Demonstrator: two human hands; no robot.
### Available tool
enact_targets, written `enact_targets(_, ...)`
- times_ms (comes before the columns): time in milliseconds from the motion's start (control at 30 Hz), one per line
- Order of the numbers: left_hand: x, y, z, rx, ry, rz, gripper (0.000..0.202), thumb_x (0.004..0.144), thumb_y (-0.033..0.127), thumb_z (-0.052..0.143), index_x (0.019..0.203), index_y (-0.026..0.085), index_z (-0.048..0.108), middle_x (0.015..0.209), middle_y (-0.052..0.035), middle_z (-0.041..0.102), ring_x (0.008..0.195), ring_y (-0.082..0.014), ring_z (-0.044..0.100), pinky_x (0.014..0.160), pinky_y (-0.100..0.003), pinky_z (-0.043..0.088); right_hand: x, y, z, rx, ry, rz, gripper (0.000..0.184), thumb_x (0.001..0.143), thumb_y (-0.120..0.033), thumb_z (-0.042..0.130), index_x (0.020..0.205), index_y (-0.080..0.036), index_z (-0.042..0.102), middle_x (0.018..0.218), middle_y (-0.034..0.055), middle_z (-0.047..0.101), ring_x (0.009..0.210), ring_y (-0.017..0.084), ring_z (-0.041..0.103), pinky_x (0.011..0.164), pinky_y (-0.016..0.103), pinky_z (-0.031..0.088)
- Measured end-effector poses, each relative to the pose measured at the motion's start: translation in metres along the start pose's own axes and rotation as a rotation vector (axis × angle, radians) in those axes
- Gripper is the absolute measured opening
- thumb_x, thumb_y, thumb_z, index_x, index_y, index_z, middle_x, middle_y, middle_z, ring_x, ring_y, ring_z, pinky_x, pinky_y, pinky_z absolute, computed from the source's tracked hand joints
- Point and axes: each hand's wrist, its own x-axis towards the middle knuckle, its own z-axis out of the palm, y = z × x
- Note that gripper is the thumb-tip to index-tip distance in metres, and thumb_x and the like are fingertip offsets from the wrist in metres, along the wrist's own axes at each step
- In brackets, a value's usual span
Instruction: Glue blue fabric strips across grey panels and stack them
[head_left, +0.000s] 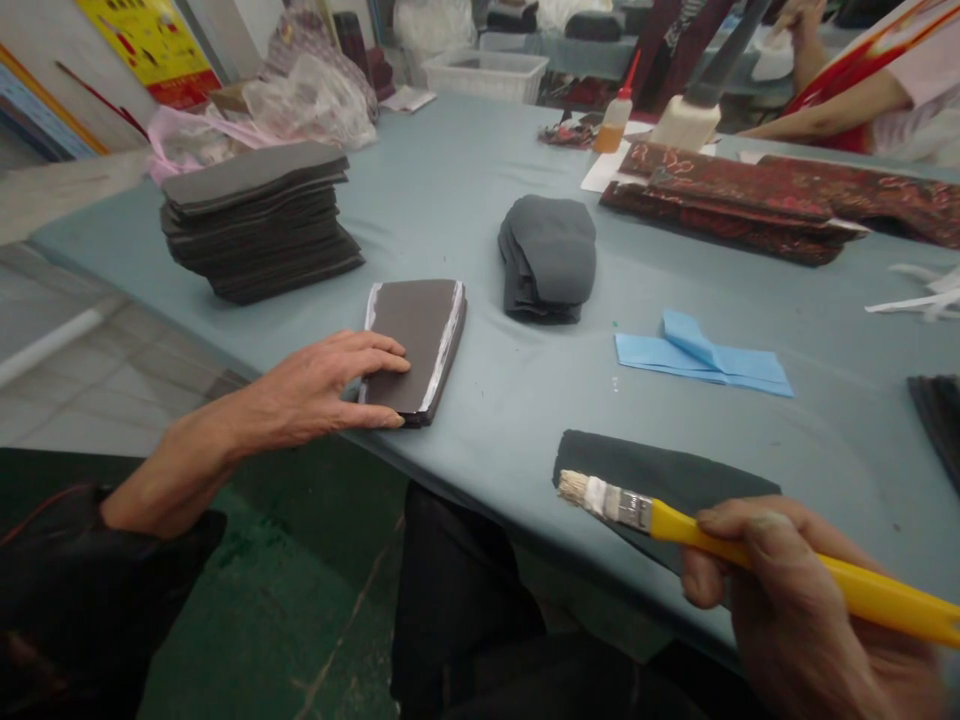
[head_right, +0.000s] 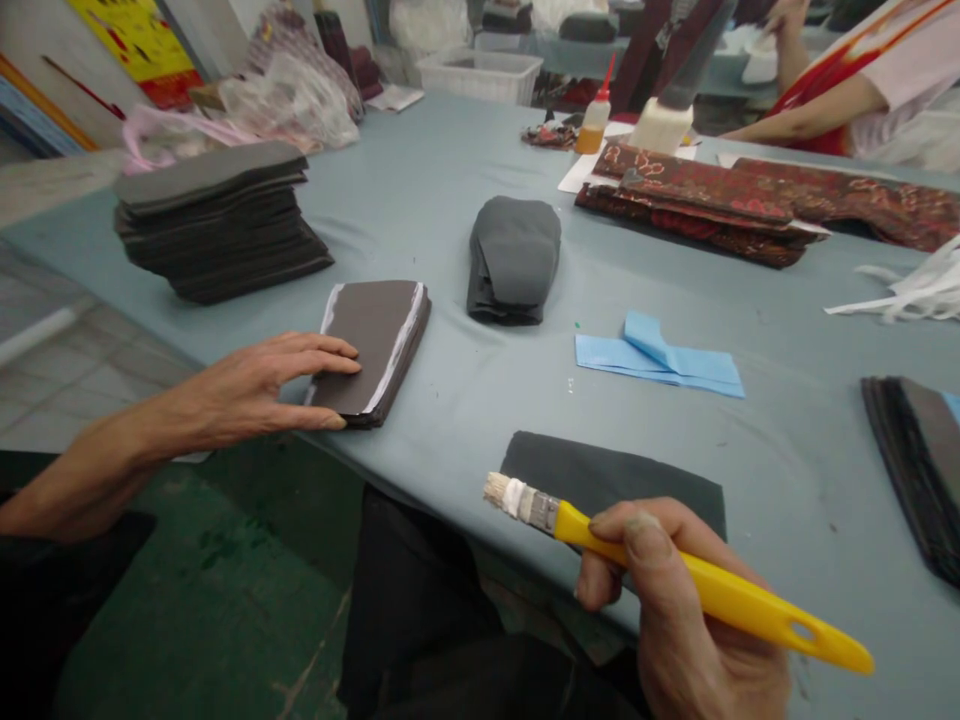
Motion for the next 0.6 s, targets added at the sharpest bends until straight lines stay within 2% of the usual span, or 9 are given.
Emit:
enact_targets(67, -0.002, 0.001, 0.0, -0.038, 0.011, -0.01, 0.085, 0.09, 0.092, 0.053, 0.138, 0.024, 0.072, 0.155, -0.0109, 0.065, 0.145, -0.0327, 0.058, 0.13, -0.051, 0.038, 0.0, -0.002, 0.004, 0.008, -0.001, 0.037, 0.041, 0.096, -0.062, 0.074, 0.075, -0.027, 0.076, 0.049, 0.0017, 0.064, 0.043, 0.017, 0.061, 0.043, 0.028, 0.045)
enact_targets(167, -0.006, 0.002, 0.0, -0.083, 0.023, -0.065, 0.08, 0.093, 0.087, 0.055, 0.142, 0.025, 0.069, 0.157, -0.009, 0.065, 0.146, -0.0322, 0.059, 0.131, -0.051, 0.038, -0.006, -0.007, 0.009, -0.006, 0.058, 0.195, 0.046, 0.095, -0.069, 0.073, 0.077, -0.026, 0.074, 0.052, -0.0007, 0.064, 0.049, 0.016, 0.06, 0.054, 0.028, 0.051)
enact_targets(267, -0.009, 0.003, -0.002, -0.093, 0.024, -0.151, 0.076, 0.095, 0.081, 0.055, 0.149, 0.028, 0.064, 0.155, -0.0064, 0.067, 0.14, -0.0329, 0.063, 0.127, -0.052, 0.043, -0.013, -0.013, 0.011, -0.019, 0.118, 0.321, 0.048, 0.094, -0.071, 0.071, 0.079, -0.026, 0.072, 0.055, -0.0019, 0.063, 0.056, 0.016, 0.06, 0.063, 0.03, 0.052)
enact_targets(333, -0.008, 0.005, -0.004, -0.065, 0.024, -0.181, 0.074, 0.096, 0.077, 0.053, 0.151, 0.029, 0.063, 0.152, -0.0062, 0.069, 0.137, -0.0337, 0.065, 0.123, -0.053, 0.046, -0.015, -0.017, 0.01, 0.0, 0.125, 0.344, 0.048, 0.094, -0.071, 0.071, 0.078, -0.026, 0.07, 0.056, -0.002, 0.063, 0.057, 0.017, 0.06, 0.064, 0.03, 0.051)
enact_targets(433, -0.004, 0.01, -0.002, 0.057, 0.05, -0.16, 0.069, 0.096, 0.066, 0.052, 0.15, 0.025, 0.064, 0.145, -0.0097, 0.073, 0.133, -0.0347, 0.067, 0.12, -0.053, 0.049, -0.017, -0.023, 0.007, 0.059, 0.142, 0.371, 0.047, 0.093, -0.072, 0.071, 0.079, -0.026, 0.07, 0.055, -0.0028, 0.062, 0.056, 0.017, 0.061, 0.065, 0.03, 0.051)
enact_targets(600, 0.007, 0.028, 0.015, 0.249, 0.174, -0.171, 0.048, 0.088, 0.042, 0.053, 0.129, 0.021, 0.07, 0.132, -0.015, 0.077, 0.125, -0.0393, 0.071, 0.112, -0.057, 0.052, -0.023, -0.025, -0.003, 0.105, 0.168, 0.352, 0.051, 0.092, -0.075, 0.071, 0.077, -0.027, 0.071, 0.054, -0.0029, 0.062, 0.055, 0.016, 0.058, 0.06, 0.028, 0.049)
